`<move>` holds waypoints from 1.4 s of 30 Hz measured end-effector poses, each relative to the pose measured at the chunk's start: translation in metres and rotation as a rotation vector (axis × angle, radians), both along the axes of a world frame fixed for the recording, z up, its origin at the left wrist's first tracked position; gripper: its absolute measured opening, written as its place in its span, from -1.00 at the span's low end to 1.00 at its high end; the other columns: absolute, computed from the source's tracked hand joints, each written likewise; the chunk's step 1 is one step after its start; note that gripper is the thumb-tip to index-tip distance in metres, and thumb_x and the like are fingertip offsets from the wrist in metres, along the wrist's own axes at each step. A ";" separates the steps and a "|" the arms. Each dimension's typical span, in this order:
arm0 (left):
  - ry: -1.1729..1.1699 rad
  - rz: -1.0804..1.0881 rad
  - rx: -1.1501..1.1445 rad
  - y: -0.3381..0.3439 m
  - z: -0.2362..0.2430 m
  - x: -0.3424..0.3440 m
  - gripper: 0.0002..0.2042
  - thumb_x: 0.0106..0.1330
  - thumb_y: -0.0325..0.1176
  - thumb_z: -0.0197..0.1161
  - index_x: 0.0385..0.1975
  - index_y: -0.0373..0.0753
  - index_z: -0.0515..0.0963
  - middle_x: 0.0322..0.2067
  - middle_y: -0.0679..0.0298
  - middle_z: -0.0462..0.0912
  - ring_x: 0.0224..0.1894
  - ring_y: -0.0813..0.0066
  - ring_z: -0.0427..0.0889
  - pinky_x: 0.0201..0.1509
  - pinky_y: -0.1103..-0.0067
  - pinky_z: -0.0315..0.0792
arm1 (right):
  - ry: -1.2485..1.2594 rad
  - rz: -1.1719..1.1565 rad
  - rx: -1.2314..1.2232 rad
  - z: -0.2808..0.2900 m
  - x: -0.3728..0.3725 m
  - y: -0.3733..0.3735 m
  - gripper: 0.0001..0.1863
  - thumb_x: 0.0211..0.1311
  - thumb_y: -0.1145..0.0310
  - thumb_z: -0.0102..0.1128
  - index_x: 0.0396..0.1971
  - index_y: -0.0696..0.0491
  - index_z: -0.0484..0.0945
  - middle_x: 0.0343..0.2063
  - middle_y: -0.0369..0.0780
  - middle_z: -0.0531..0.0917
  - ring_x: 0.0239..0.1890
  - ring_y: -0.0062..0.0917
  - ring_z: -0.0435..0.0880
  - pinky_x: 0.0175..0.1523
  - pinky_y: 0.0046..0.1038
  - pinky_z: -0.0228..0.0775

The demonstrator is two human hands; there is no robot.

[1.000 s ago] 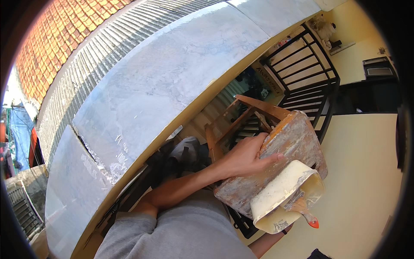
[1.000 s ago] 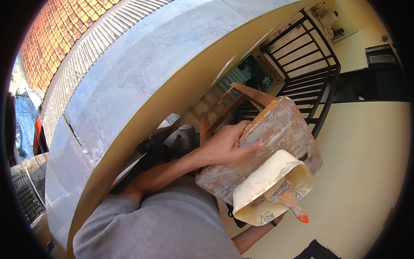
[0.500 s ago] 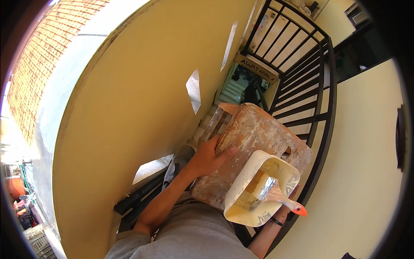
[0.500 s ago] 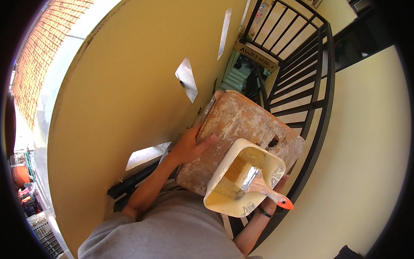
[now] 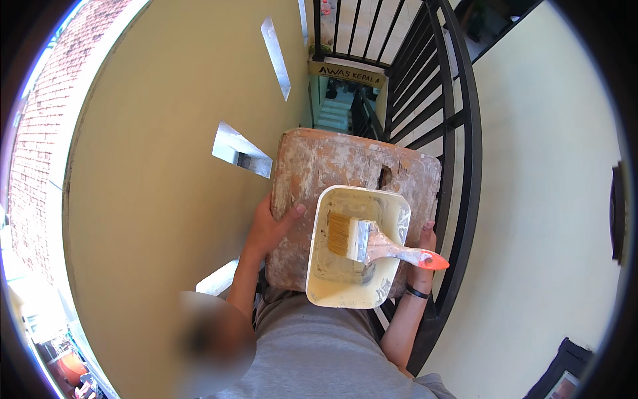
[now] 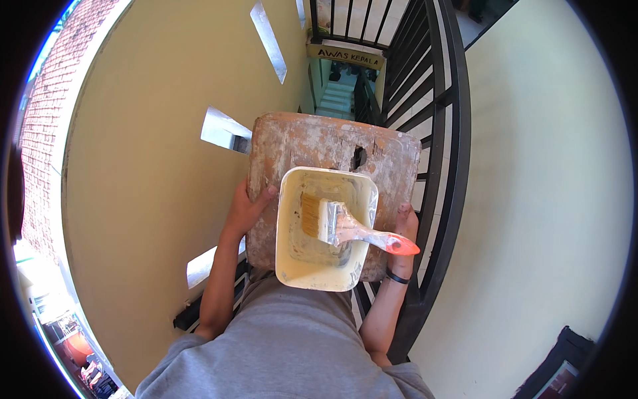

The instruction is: The person carries a small tray of paint down a flight of stairs and then, while crouching on the floor, opens a larger paint can, stirs it with a stick, and adds water from a plastic bottle.

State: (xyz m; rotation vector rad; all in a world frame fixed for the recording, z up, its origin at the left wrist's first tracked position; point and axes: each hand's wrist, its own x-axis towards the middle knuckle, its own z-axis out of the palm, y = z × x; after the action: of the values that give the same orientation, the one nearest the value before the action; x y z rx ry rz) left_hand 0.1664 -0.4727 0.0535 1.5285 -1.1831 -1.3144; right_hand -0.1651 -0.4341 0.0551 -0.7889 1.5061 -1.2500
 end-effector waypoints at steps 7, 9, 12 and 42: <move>0.064 -0.044 -0.103 -0.008 0.008 0.000 -0.23 0.19 0.01 0.54 0.26 -0.41 0.44 0.09 -0.01 0.66 0.13 0.25 0.66 0.24 0.37 0.50 | -0.167 0.008 -0.035 -0.033 -0.021 -0.001 0.07 0.35 -0.50 -0.08 0.40 0.27 0.29 0.33 -0.03 0.48 0.32 -0.26 0.52 0.42 -0.23 0.30; 0.084 -0.064 -0.147 -0.011 0.011 0.001 -0.19 0.17 0.06 0.54 0.27 -0.41 0.43 0.09 -0.03 0.66 0.14 0.24 0.66 0.25 0.36 0.50 | -0.187 0.001 -0.041 -0.045 -0.028 -0.007 0.10 0.36 -0.52 -0.16 0.45 0.25 0.23 0.37 -0.05 0.43 0.36 -0.27 0.47 0.46 -0.27 0.24; 0.067 -0.063 -0.123 -0.003 0.013 0.003 -0.15 0.15 0.13 0.53 0.28 -0.41 0.44 0.10 -0.03 0.66 0.15 0.23 0.66 0.27 0.36 0.49 | -0.433 0.070 -0.089 -0.029 -0.008 -0.007 0.02 0.46 -0.42 -0.18 0.51 0.23 0.11 0.43 -0.06 0.34 0.43 -0.33 0.38 0.50 -0.32 0.18; 0.023 -0.082 -0.266 0.000 0.000 0.000 -0.20 0.10 0.03 0.60 0.19 -0.44 0.48 0.04 -0.03 0.68 0.07 0.26 0.70 0.19 0.38 0.54 | -0.188 -0.008 -0.242 -0.020 0.004 -0.006 -0.18 0.54 -0.28 -0.12 0.48 0.10 0.23 0.28 -0.13 0.53 0.22 -0.44 0.59 0.28 -0.37 0.46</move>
State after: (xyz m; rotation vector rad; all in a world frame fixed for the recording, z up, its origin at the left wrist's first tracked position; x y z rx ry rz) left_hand 0.1667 -0.4722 0.0533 1.2829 -1.3593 -1.1703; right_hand -0.1614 -0.4397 0.0351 -0.7972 1.2230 -1.4879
